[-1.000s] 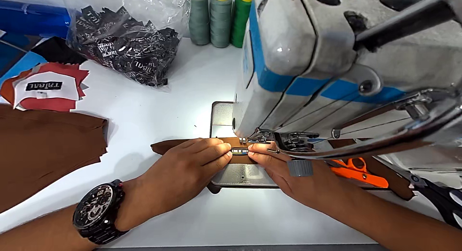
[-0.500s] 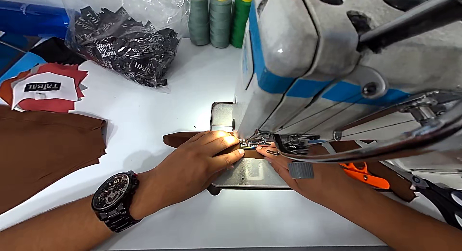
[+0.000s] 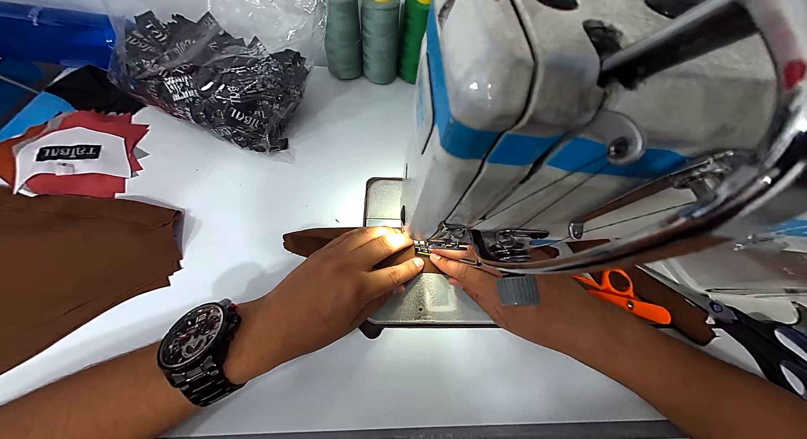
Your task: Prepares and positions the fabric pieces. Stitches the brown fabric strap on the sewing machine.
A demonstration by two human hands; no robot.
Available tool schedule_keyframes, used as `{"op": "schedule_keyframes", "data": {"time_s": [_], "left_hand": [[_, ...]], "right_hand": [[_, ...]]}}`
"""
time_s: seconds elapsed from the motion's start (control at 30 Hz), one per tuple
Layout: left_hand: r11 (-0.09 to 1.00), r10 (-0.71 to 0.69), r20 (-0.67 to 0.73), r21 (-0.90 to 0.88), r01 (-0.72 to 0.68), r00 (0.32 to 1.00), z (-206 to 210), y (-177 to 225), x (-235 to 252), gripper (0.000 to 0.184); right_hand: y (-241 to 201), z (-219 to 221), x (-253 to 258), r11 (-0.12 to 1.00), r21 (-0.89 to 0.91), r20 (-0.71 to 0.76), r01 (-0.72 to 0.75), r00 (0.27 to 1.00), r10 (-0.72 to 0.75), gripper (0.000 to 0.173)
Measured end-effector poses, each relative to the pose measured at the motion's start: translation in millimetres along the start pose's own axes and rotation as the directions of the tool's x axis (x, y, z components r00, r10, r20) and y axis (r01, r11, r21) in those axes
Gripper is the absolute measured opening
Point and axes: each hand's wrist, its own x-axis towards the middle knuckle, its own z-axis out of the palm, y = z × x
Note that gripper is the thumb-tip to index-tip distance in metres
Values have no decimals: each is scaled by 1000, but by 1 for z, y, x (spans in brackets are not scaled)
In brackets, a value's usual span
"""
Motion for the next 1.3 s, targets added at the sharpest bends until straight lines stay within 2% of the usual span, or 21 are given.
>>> {"op": "schedule_keyframes", "data": {"time_s": [0.17,0.27,0.37,1.07,1.3], "left_hand": [[1000,-16,20,4,16,1000,0,0,-1,38],[999,-51,33,3,50,998,2,3,-1,41],[997,-72,42,9,72,996,4,5,0,42],[997,-80,27,9,80,996,5,3,-2,43],[996,-86,28,6,86,996,3,1,1,43]], "right_hand": [[15,14,-2,997,59,16,41,999,-42,27],[18,0,-1,996,52,0,78,997,-78,24],[26,-1,-3,996,27,-8,91,996,-91,28],[26,-1,-3,998,12,37,56,998,-56,28],[21,-13,3,1000,-9,72,2,997,-1,20]]}}
